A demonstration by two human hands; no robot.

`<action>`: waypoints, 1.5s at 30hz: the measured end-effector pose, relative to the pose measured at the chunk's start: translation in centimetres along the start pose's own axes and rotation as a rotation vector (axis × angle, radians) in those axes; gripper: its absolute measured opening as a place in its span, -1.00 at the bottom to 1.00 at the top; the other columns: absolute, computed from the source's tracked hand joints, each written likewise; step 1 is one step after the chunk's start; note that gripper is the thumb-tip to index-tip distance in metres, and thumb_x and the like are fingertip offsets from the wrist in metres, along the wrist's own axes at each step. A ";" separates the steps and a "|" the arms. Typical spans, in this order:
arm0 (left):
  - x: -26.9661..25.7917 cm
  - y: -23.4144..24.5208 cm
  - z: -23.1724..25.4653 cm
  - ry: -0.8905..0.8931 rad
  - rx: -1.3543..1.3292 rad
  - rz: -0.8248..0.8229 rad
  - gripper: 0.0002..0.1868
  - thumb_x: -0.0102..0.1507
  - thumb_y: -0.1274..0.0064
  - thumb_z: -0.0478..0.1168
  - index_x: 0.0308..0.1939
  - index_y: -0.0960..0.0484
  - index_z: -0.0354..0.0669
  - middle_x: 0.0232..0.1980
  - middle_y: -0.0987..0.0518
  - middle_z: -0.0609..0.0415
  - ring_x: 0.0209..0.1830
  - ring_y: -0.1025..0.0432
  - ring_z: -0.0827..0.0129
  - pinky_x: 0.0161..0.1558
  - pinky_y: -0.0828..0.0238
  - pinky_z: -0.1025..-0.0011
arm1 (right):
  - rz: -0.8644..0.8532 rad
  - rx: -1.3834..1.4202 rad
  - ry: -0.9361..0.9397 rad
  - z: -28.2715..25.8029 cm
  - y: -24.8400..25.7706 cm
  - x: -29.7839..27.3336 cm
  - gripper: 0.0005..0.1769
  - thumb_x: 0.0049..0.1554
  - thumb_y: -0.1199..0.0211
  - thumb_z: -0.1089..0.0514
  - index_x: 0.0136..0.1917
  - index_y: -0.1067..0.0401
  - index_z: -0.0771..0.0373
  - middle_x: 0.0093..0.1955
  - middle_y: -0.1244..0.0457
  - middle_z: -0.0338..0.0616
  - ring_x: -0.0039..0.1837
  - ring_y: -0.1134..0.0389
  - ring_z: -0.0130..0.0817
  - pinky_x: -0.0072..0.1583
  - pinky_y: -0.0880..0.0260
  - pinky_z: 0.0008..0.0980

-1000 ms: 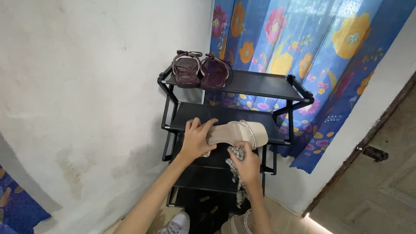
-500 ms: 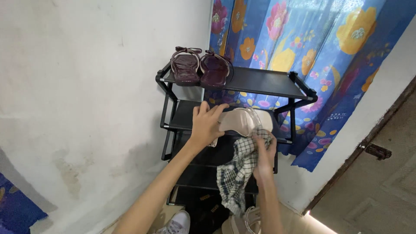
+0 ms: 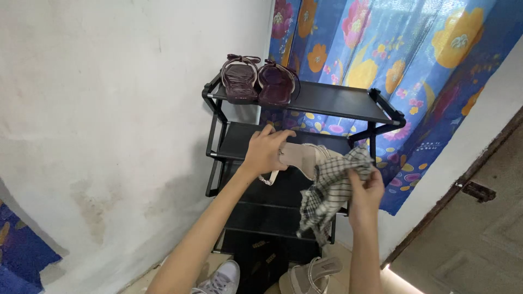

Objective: Cleaning a pair of sandals and a shoe rack with a cloth.

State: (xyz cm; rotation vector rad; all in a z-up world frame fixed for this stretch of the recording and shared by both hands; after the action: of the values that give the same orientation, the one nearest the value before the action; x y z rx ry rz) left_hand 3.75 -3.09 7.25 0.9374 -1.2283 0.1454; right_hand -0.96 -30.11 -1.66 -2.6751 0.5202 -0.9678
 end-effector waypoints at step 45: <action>0.6 -0.1 -1.0 0.070 -0.106 0.016 -0.21 -0.32 -0.42 -0.05 0.03 -0.60 0.17 -0.41 -0.55 0.31 -0.15 -0.43 0.30 -0.20 -0.40 0.23 | -0.303 -0.937 0.506 3.5 -12.5 -4.7 -0.39 0.08 -0.01 0.50 0.41 -0.31 0.42 0.52 -0.15 0.14 0.54 -0.16 0.05 0.50 -0.13 -0.11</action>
State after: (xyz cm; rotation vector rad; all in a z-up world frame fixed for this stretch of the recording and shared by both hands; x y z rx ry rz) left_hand 4.73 -2.66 7.65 0.8249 -1.1676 0.1235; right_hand 1.07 -16.45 -2.56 -3.3587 0.8471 -1.8970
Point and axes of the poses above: each hand's wrist, its own x-axis towards the middle knuckle, its own y-axis out of the back of the hand, z = x × y, the point moved 8 cm from there along x, towards the middle knuckle
